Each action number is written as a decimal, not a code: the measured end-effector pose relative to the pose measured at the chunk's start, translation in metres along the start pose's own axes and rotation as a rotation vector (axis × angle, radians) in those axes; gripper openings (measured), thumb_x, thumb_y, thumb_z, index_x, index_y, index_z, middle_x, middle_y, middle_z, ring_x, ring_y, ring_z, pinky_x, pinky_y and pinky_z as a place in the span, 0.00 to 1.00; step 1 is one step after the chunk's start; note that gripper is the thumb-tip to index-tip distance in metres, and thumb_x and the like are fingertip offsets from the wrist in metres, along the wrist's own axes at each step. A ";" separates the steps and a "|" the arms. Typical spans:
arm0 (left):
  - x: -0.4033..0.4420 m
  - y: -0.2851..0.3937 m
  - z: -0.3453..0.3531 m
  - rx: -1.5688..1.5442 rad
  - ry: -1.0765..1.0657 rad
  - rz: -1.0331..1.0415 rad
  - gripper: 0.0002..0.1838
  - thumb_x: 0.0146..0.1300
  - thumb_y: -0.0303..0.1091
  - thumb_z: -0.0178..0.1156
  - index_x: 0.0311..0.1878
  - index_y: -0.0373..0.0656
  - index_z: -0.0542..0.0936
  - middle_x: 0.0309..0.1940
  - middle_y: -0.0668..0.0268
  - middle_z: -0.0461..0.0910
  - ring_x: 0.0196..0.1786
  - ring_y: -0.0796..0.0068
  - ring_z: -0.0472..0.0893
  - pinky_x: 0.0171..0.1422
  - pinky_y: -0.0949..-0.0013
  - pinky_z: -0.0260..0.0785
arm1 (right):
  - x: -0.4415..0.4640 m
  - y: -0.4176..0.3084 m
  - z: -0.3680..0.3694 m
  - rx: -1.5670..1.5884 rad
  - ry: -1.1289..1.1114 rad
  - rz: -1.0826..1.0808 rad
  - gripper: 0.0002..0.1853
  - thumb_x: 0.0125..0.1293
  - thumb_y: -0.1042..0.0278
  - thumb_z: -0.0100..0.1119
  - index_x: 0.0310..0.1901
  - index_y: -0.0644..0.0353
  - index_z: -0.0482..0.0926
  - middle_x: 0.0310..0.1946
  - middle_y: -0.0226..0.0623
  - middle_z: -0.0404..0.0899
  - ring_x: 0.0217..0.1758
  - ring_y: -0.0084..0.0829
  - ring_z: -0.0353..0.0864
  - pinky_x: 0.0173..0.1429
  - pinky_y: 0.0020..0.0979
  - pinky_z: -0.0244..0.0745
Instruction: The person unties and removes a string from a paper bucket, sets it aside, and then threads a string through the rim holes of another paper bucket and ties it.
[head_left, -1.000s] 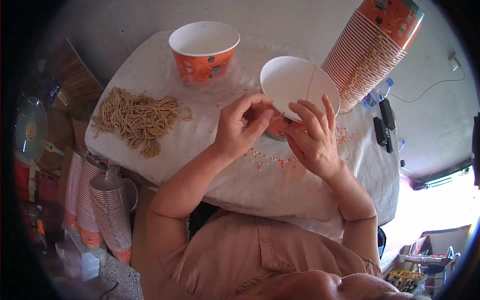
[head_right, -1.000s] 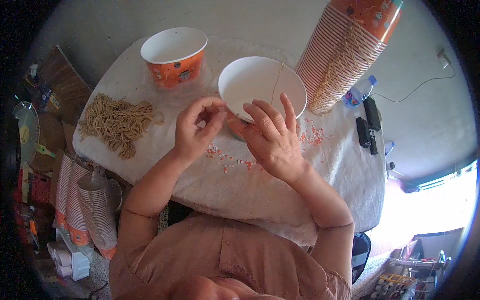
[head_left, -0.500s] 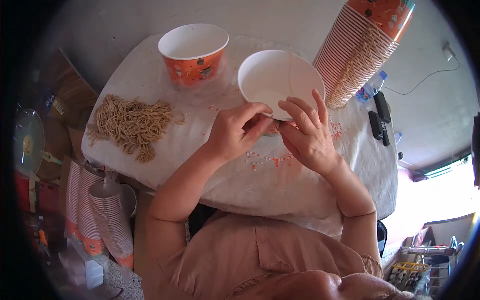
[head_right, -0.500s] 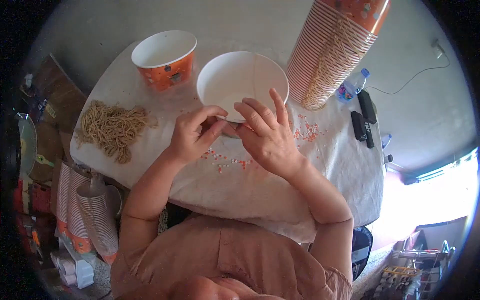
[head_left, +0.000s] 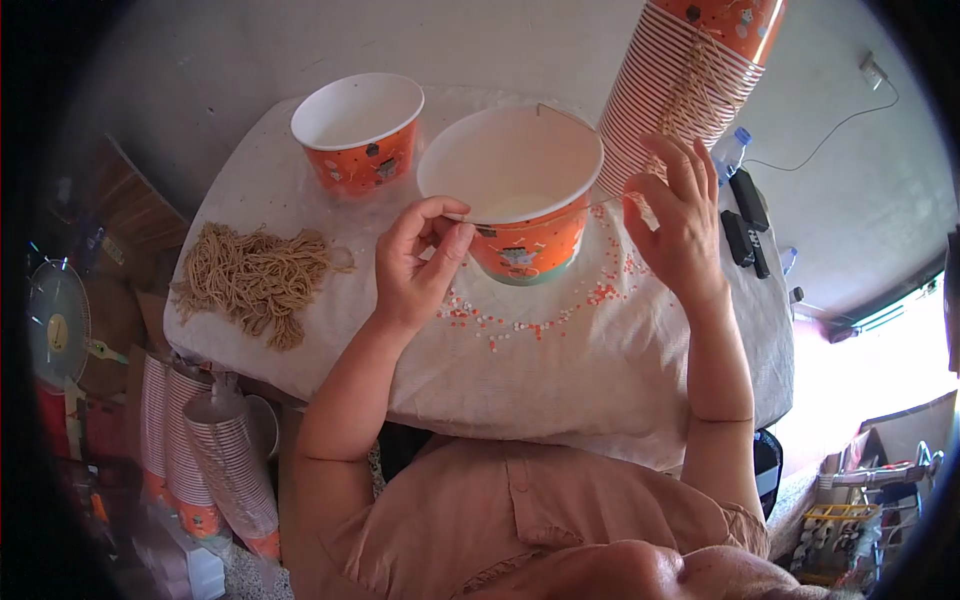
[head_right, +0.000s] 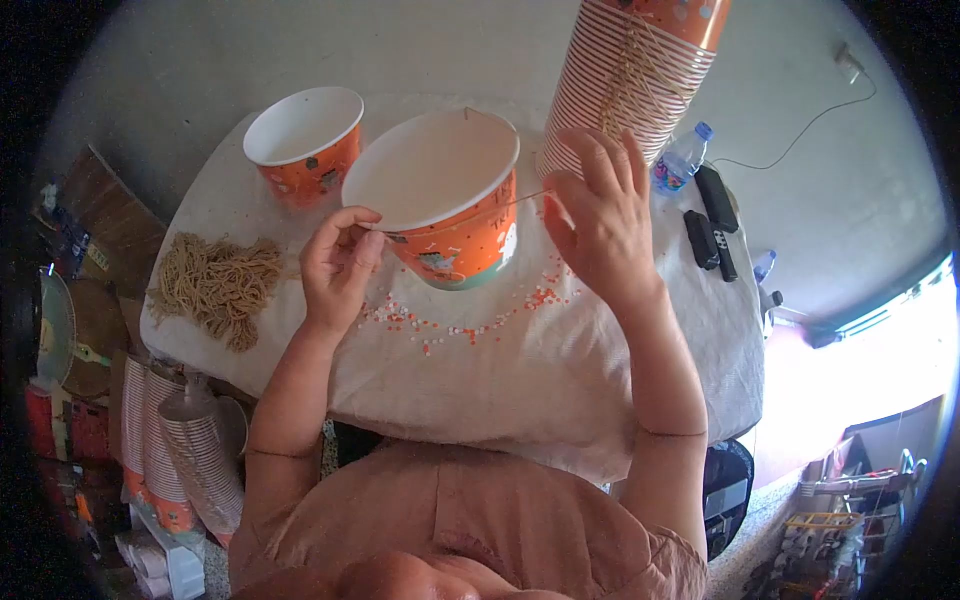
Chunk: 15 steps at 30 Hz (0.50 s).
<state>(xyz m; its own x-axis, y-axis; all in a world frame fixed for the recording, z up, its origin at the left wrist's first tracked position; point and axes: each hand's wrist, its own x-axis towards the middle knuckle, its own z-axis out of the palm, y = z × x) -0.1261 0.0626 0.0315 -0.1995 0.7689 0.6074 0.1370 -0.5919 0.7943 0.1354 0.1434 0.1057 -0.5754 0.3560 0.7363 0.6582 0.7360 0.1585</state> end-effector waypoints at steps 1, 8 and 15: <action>-0.001 0.001 0.001 -0.054 -0.015 -0.018 0.09 0.66 0.26 0.61 0.48 0.37 0.77 0.30 0.71 0.78 0.29 0.87 0.74 0.34 0.80 0.68 | -0.001 0.003 -0.001 0.002 0.004 0.000 0.10 0.51 0.72 0.65 0.36 0.56 0.78 0.58 0.40 0.70 0.66 0.43 0.66 0.74 0.55 0.50; 0.007 -0.004 -0.006 -0.212 0.094 -0.141 0.12 0.70 0.34 0.56 0.51 0.38 0.75 0.25 0.74 0.70 0.23 0.88 0.65 0.28 0.79 0.62 | -0.002 0.008 -0.017 0.219 -0.286 0.069 0.14 0.50 0.71 0.68 0.39 0.58 0.78 0.58 0.40 0.70 0.64 0.44 0.67 0.69 0.43 0.60; 0.011 -0.012 -0.010 -0.443 0.132 -0.355 0.11 0.71 0.38 0.57 0.48 0.41 0.76 0.21 0.76 0.68 0.20 0.88 0.63 0.26 0.78 0.60 | 0.001 -0.005 -0.035 0.420 -0.391 0.022 0.24 0.45 0.71 0.73 0.46 0.56 0.78 0.63 0.38 0.66 0.64 0.43 0.67 0.67 0.42 0.64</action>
<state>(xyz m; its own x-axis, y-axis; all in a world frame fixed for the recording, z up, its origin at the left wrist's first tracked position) -0.1398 0.0758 0.0280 -0.2818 0.9190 0.2758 -0.3735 -0.3698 0.8507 0.1486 0.1199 0.1286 -0.7529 0.5019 0.4257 0.4688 0.8630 -0.1883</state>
